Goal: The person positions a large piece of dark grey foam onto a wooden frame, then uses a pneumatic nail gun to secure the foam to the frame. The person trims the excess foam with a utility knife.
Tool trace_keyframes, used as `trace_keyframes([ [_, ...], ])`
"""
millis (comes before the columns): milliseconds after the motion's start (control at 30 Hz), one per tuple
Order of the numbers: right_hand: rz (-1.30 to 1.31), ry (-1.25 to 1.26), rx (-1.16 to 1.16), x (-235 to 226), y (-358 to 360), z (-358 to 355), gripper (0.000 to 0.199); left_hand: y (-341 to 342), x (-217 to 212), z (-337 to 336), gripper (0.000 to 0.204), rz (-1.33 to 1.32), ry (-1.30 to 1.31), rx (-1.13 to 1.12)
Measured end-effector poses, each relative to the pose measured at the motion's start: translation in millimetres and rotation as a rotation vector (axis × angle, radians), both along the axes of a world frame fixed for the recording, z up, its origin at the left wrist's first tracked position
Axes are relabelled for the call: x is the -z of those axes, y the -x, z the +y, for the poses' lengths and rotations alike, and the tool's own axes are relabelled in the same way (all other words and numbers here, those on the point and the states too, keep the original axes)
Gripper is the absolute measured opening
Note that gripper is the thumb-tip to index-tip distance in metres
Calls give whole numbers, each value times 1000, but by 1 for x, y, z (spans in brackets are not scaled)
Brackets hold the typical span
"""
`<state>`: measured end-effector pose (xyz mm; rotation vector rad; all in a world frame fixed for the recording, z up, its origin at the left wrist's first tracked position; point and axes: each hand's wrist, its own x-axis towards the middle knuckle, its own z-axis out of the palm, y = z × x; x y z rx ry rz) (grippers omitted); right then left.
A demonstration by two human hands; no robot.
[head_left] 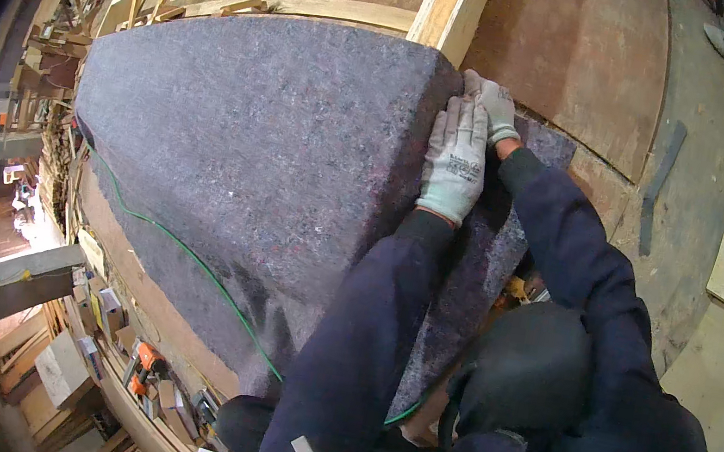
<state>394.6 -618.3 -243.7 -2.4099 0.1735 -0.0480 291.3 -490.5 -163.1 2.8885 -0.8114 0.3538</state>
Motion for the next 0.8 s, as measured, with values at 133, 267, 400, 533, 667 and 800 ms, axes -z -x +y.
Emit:
trace_keyframes([
  [133, -222, 40, 66, 16, 3, -2, 42, 14, 31, -8, 71, 20, 114, -87],
  [267, -229, 263, -77, 17, 7, 4, 23, 27, 61, 6, 68, 155, 60, -61],
  [400, -392, 315, -52, 28, 2, 21, 24, 38, 89, 21, 62, 356, 125, -120],
  [533, -244, 319, -94, 47, -10, 29, 24, 35, 103, 22, 54, 448, 192, -158],
  [667, -79, 261, -109, 36, -12, 26, 27, 28, 107, 21, 53, 695, 106, -167],
  [800, -223, 64, 9, -17, 29, -17, 35, 23, 113, 27, 58, 384, 526, -174],
])
